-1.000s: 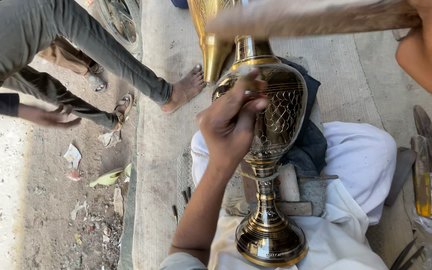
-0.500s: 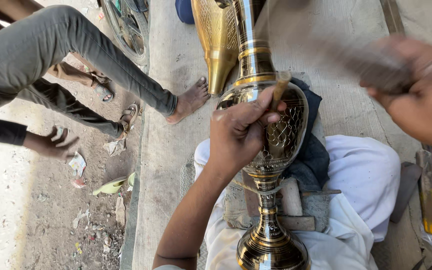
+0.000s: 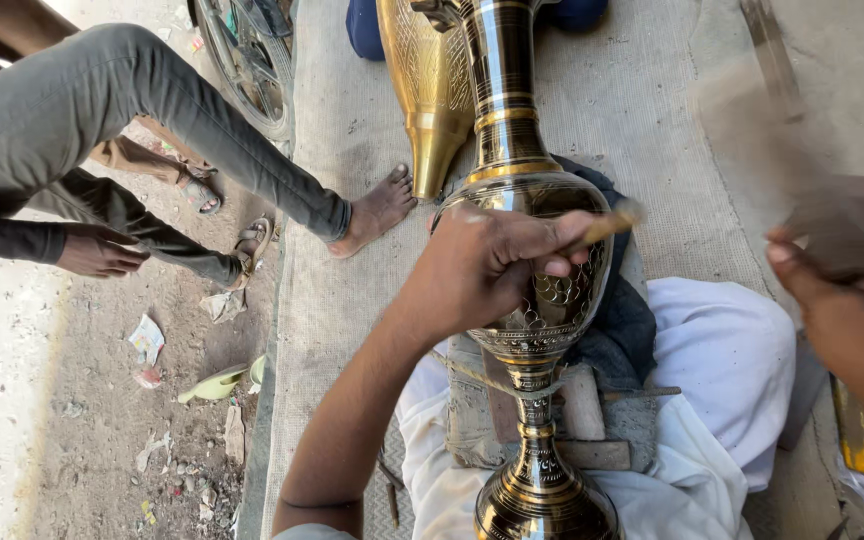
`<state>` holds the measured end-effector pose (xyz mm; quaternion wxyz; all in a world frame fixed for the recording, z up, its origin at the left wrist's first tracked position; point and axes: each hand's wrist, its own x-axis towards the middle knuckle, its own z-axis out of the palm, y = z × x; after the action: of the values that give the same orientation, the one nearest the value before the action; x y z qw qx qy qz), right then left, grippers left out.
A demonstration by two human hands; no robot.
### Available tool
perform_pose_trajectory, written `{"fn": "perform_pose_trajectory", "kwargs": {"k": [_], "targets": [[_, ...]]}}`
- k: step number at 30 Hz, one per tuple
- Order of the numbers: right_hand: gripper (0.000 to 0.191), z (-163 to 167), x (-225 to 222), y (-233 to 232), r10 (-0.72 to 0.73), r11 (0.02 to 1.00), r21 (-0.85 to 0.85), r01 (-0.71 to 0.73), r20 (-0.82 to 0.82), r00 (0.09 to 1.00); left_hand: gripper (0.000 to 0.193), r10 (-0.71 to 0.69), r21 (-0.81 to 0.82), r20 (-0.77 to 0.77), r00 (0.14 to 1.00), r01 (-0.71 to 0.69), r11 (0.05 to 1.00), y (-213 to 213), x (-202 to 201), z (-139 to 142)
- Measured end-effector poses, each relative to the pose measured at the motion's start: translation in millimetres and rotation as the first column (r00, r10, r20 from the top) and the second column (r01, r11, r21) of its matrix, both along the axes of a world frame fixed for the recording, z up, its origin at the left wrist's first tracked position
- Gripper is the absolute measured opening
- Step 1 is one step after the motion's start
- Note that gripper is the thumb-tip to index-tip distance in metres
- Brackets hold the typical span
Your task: The person sits on a cloth on the ground and uses a hammer and chisel to engrave a decorative pattern onto a brass vase. They repeatedly tap the chisel against the vase surface to create a textured design.
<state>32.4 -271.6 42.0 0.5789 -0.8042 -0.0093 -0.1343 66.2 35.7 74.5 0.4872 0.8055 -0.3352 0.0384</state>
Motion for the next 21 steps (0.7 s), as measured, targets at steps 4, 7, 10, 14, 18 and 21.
{"fn": "perform_pose_trajectory", "kwargs": {"k": [4, 7, 10, 14, 18, 21], "targets": [[0.023, -20.6, -27.5, 2.7, -0.051, 0.955, -0.274, 0.114, 0.227, 0.973, 0.037, -0.164, 0.078, 0.081, 0.983, 0.158, 0.984, 3.2, 11.1, 5.3], [0.025, -40.3, -46.9, 10.8, -0.233, 0.970, 0.112, 0.217, 0.161, 0.959, 0.032, -0.249, 0.170, 0.071, 0.966, 0.234, 0.957, 4.1, 21.3, 7.7], [0.020, -55.1, -60.3, 15.3, -0.221, 0.892, -0.330, 0.309, 0.278, 0.935, 0.040, -0.327, 0.186, 0.029, 0.945, 0.316, 0.930, 5.7, 27.1, 8.8], [0.023, -70.1, -69.2, 15.2, -0.268, 0.963, 0.033, 0.268, 0.213, 0.940, 0.040, -0.407, 0.120, 0.053, 0.912, 0.399, 0.909, 9.0, 30.9, 7.9], [0.025, -70.0, -44.2, -16.1, -0.183, 0.972, -0.125, 0.198, 0.120, 0.976, 0.043, -0.221, 0.080, 0.088, 0.971, 0.214, 0.974, 9.6, 16.0, -1.6], [0.025, -56.3, -1.2, -45.9, -0.050, 0.966, -0.252, 0.056, 0.027, 0.998, 0.049, 0.042, -0.077, 0.048, 0.998, -0.038, 0.996, 6.0, -9.5, -14.8]]}}
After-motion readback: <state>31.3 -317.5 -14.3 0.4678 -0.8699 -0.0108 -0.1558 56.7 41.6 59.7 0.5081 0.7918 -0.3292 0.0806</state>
